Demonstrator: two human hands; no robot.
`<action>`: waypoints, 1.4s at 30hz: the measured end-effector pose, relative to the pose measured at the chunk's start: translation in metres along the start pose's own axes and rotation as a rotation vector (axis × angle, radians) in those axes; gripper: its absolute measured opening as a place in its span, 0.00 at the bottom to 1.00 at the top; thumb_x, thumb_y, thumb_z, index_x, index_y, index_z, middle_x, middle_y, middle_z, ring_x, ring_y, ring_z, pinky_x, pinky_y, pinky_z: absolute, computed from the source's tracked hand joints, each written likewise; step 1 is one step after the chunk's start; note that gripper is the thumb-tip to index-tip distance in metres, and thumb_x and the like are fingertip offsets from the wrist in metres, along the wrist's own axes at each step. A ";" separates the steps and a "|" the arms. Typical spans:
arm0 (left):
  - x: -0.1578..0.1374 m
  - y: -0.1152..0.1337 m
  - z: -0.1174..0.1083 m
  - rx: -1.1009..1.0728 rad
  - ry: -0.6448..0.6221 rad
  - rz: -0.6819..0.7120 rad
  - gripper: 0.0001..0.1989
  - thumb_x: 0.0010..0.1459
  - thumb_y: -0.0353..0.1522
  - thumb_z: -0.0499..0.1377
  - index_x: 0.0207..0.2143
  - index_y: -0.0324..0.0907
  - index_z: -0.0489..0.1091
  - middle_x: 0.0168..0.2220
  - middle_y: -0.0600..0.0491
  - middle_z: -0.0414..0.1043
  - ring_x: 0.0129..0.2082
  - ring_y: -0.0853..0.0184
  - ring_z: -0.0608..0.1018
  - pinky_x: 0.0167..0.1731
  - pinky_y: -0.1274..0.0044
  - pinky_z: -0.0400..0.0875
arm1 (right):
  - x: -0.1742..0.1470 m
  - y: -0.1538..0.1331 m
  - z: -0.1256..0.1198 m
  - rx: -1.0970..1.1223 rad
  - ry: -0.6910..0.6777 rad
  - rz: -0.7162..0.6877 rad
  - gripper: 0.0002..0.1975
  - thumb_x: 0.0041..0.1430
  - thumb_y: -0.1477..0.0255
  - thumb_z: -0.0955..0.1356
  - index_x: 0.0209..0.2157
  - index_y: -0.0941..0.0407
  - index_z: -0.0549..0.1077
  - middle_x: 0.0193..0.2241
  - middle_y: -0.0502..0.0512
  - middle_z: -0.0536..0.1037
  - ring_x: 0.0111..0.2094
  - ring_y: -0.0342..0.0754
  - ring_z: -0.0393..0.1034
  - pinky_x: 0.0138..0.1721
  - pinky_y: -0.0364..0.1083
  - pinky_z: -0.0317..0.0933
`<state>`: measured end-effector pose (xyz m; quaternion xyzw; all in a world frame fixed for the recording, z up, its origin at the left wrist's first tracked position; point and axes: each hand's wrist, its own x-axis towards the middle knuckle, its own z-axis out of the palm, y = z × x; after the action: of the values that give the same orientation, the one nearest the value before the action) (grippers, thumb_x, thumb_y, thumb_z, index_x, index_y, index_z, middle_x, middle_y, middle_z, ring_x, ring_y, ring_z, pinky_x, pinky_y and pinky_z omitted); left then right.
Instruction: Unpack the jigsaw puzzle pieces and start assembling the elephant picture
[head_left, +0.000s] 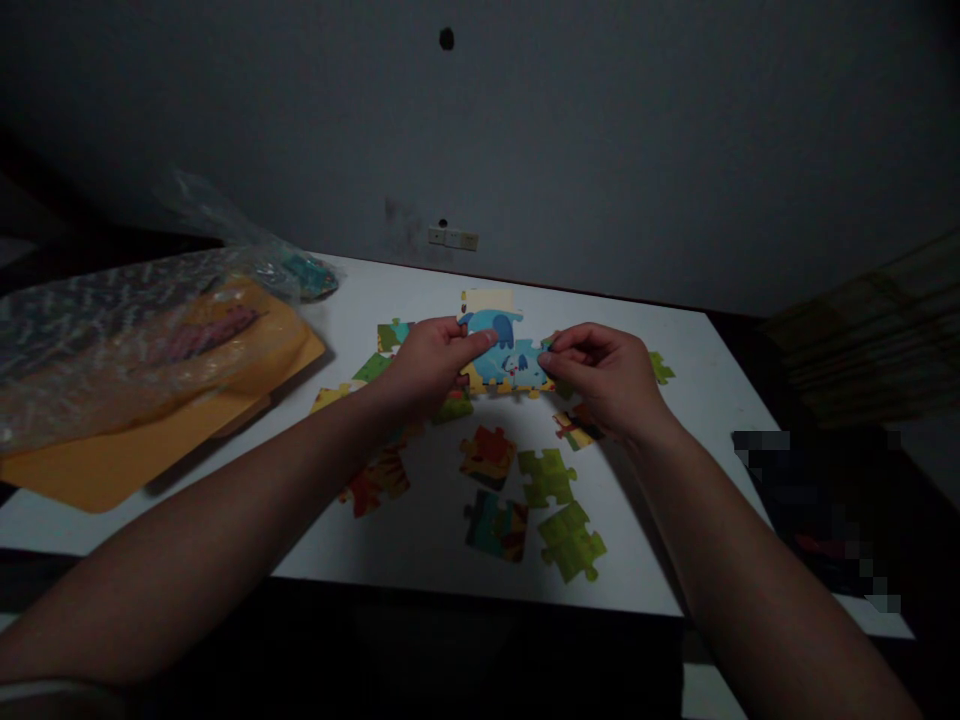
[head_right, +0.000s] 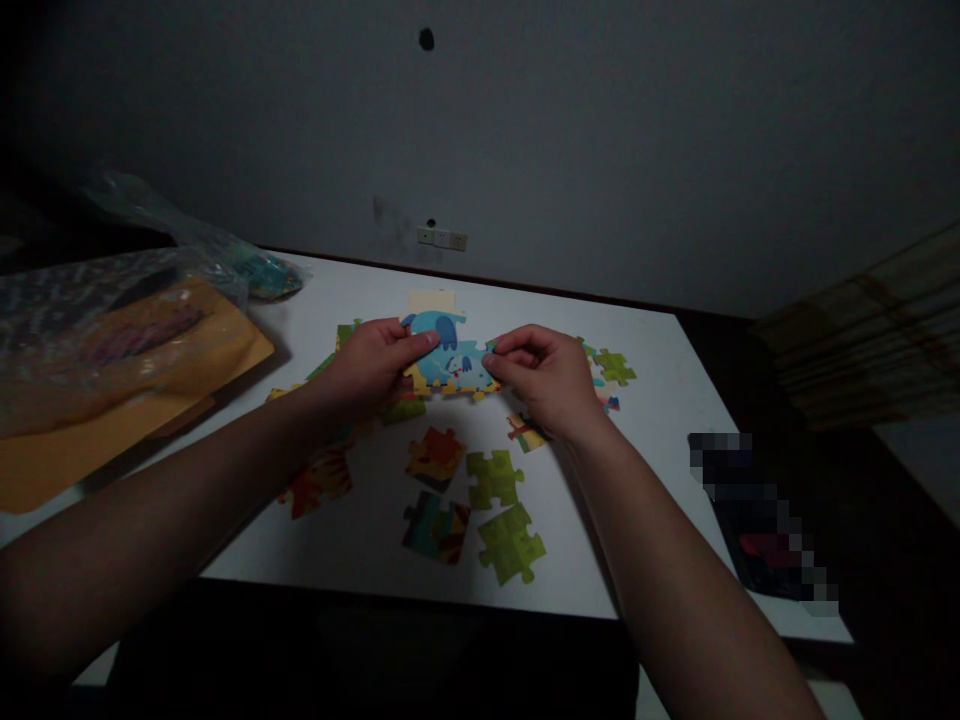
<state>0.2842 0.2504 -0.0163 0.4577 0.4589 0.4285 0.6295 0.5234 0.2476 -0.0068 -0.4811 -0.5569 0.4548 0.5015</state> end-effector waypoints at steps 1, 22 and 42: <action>0.000 0.001 0.000 -0.003 0.005 -0.010 0.18 0.61 0.47 0.74 0.43 0.43 0.82 0.35 0.49 0.85 0.30 0.66 0.83 0.28 0.75 0.76 | 0.000 -0.001 -0.001 -0.014 -0.003 -0.005 0.18 0.42 0.61 0.87 0.29 0.51 0.81 0.30 0.53 0.83 0.31 0.47 0.77 0.36 0.48 0.75; -0.006 0.012 0.004 -0.055 -0.030 -0.063 0.11 0.65 0.38 0.71 0.34 0.40 0.78 0.27 0.53 0.79 0.24 0.71 0.79 0.26 0.80 0.74 | -0.002 -0.009 -0.006 -0.116 -0.096 0.004 0.20 0.44 0.61 0.86 0.32 0.54 0.80 0.20 0.46 0.76 0.22 0.42 0.68 0.25 0.44 0.63; -0.003 0.006 0.000 -0.018 -0.142 0.116 0.09 0.65 0.36 0.71 0.37 0.41 0.76 0.26 0.54 0.78 0.25 0.69 0.80 0.28 0.78 0.75 | 0.000 -0.004 -0.009 0.079 -0.115 0.109 0.24 0.39 0.62 0.88 0.31 0.51 0.77 0.21 0.46 0.77 0.24 0.46 0.74 0.31 0.49 0.75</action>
<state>0.2831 0.2485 -0.0104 0.5072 0.3818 0.4348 0.6387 0.5316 0.2478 -0.0025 -0.4635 -0.5393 0.5302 0.4617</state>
